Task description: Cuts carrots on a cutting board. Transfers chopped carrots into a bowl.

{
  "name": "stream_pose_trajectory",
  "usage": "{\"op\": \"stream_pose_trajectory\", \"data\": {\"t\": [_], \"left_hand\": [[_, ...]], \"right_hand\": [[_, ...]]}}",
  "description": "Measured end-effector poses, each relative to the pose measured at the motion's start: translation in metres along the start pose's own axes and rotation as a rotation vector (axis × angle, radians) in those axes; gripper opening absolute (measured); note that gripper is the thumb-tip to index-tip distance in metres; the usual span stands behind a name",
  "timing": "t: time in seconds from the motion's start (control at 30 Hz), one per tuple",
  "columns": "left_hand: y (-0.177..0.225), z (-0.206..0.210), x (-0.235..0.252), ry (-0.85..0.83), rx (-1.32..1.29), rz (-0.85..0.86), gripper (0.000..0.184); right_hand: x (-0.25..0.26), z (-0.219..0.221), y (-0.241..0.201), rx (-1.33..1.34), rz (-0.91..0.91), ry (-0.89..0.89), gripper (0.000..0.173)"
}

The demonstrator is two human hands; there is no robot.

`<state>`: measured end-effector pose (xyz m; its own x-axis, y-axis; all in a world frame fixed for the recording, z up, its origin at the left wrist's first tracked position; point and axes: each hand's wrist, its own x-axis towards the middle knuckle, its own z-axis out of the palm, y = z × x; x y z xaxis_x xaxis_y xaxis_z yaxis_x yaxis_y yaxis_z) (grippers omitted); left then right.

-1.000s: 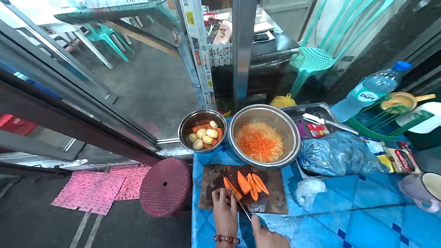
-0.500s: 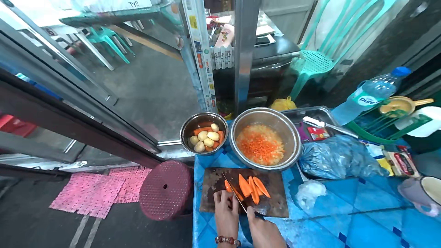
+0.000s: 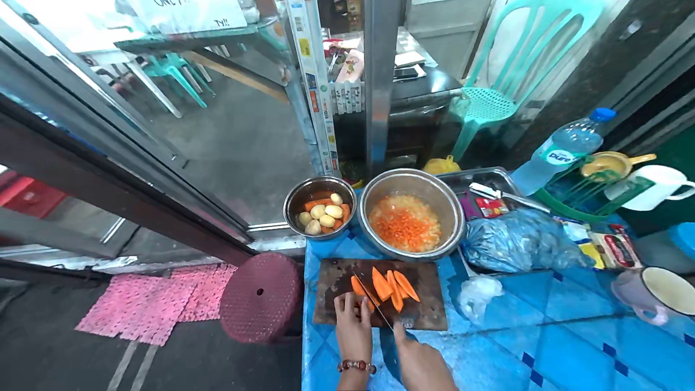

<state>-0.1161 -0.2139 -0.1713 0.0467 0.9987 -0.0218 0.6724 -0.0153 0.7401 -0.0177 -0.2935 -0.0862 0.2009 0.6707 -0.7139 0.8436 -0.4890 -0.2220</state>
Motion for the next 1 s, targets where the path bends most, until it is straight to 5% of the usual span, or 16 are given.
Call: {"op": "stream_pose_trajectory", "data": {"t": [0.3, 1.0], "left_hand": [[-0.003, 0.002, -0.002, 0.004, -0.057, -0.026, 0.015], [0.000, 0.006, -0.008, 0.075, 0.022, 0.033, 0.012]], "right_hand": [[0.017, 0.007, 0.030, 0.137, -0.079, -0.001, 0.045], [-0.010, 0.003, -0.014, -0.025, -0.010, 0.058, 0.043]]}}
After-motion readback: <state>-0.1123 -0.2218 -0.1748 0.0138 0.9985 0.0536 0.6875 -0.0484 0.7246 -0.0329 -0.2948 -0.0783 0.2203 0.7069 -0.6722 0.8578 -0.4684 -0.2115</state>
